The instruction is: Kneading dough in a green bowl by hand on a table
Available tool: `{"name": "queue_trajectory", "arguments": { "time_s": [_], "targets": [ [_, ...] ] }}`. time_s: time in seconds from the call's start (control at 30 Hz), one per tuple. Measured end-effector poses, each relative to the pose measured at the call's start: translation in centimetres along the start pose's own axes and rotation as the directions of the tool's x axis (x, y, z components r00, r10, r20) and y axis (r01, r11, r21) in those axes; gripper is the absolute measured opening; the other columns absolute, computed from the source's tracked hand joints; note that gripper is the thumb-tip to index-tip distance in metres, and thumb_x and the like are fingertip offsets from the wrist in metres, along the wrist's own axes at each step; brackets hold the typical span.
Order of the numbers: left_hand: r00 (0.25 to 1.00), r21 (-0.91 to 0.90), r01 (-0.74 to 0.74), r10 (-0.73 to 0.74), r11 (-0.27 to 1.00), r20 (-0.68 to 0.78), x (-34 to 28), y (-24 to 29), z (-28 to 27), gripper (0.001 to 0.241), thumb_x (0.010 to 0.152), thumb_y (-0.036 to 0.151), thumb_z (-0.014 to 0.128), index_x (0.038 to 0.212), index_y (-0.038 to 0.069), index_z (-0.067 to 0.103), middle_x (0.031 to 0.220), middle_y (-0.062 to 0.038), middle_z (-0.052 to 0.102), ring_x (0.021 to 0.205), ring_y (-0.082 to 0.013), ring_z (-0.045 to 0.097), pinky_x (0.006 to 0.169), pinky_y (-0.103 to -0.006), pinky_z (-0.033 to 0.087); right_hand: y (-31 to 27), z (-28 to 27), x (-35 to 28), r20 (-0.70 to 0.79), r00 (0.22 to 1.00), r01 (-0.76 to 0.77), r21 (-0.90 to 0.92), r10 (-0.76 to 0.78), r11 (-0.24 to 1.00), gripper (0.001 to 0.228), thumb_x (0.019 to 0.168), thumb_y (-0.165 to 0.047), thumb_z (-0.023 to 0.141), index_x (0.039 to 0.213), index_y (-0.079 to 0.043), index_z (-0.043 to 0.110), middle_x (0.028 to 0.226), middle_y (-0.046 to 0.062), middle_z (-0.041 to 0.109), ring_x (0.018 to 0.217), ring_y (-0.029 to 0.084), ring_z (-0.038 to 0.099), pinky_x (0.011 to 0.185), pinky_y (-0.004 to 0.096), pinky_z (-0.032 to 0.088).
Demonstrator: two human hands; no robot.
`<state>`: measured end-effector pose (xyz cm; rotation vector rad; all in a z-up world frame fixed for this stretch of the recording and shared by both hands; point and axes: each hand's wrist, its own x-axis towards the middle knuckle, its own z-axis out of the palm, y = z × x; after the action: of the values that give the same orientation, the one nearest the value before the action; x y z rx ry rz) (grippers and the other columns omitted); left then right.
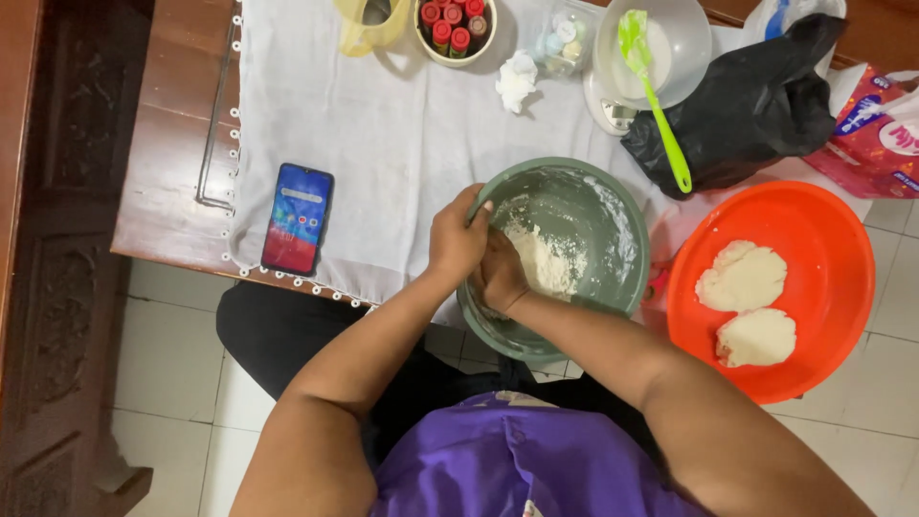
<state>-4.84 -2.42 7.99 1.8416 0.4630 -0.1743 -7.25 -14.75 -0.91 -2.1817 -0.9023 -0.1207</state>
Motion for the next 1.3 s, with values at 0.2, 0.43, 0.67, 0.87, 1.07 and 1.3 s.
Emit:
{"name": "queue_trajectory", "arguments": {
  "time_s": [0.2,0.43,0.67,0.87,1.07,1.3],
  "targets": [
    [1.000,0.045,0.004,-0.004,0.999,-0.015,0.4,-1.3,0.4,0.033,0.098,0.027,0.066,0.130,0.022,0.069,0.106,-0.018,0.075,0.109,-0.0403,0.070,0.091,-0.0506,0.058,4.1,2.3,-1.2,0.116,0.992,0.053,0.038,-0.057,0.998,0.038,0.096,-0.031,0.052,0.102,0.001,0.071,0.095,0.022,0.068,0.098,0.043,0.063,0.091,0.054,0.050],
    [0.997,0.073,0.039,-0.034,0.997,-0.072,-5.0,-0.9,-0.9,0.037,0.102,0.025,0.056,0.137,0.013,0.060,0.104,-0.024,0.070,0.105,-0.0454,0.069,0.089,-0.0541,0.056,3.9,1.4,-1.1,0.153,0.984,-0.102,0.074,0.089,0.992,0.026,0.096,-0.022,0.050,0.095,-0.001,0.067,0.093,0.020,0.069,0.098,0.043,0.067,0.094,0.050,0.052],
    [0.997,0.012,-0.045,0.045,0.999,-0.069,-2.2,-3.3,-0.4,0.031,0.102,0.029,0.061,0.130,0.017,0.068,0.103,-0.019,0.072,0.104,-0.0398,0.070,0.084,-0.0515,0.055,2.8,-5.2,-1.6,0.376,0.920,-0.159,0.101,0.110,0.982,0.042,0.073,-0.033,0.083,0.101,-0.014,0.057,0.093,0.009,0.065,0.092,0.032,0.067,0.082,0.045,0.053],
    [0.997,-0.067,-0.003,-0.002,0.998,-0.078,-2.4,-2.2,-0.1,0.030,0.101,0.024,0.061,0.128,0.014,0.069,0.100,-0.017,0.073,0.095,-0.0343,0.071,0.080,-0.0470,0.055,-1.0,-3.6,-1.5,0.285,0.944,0.160,0.044,-0.166,0.986,0.028,0.091,-0.022,0.062,0.094,0.005,0.069,0.091,0.025,0.068,0.090,0.044,0.069,0.081,0.050,0.056],
    [0.994,-0.106,0.028,-0.039,0.994,-0.098,-2.1,-0.9,0.3,0.030,0.101,0.019,0.063,0.128,0.007,0.069,0.101,-0.024,0.072,0.097,-0.0401,0.069,0.079,-0.0491,0.053,1.3,-0.5,-1.4,0.140,0.966,0.223,-0.030,-0.217,0.974,0.029,0.090,-0.026,0.062,0.073,-0.004,0.070,0.069,0.017,0.065,0.074,0.040,0.067,0.070,0.050,0.057],
    [0.985,-0.082,0.114,-0.124,0.990,-0.117,-2.1,-3.8,0.4,0.029,0.096,0.029,0.069,0.122,0.017,0.069,0.083,-0.011,0.070,0.079,-0.0287,0.069,0.073,-0.0402,0.054,2.5,-0.1,-1.2,0.157,0.954,0.264,-0.027,-0.256,0.964,0.037,0.094,-0.039,0.051,0.067,-0.018,0.065,0.065,0.003,0.061,0.071,0.029,0.066,0.068,0.042,0.057]
  ]
}}
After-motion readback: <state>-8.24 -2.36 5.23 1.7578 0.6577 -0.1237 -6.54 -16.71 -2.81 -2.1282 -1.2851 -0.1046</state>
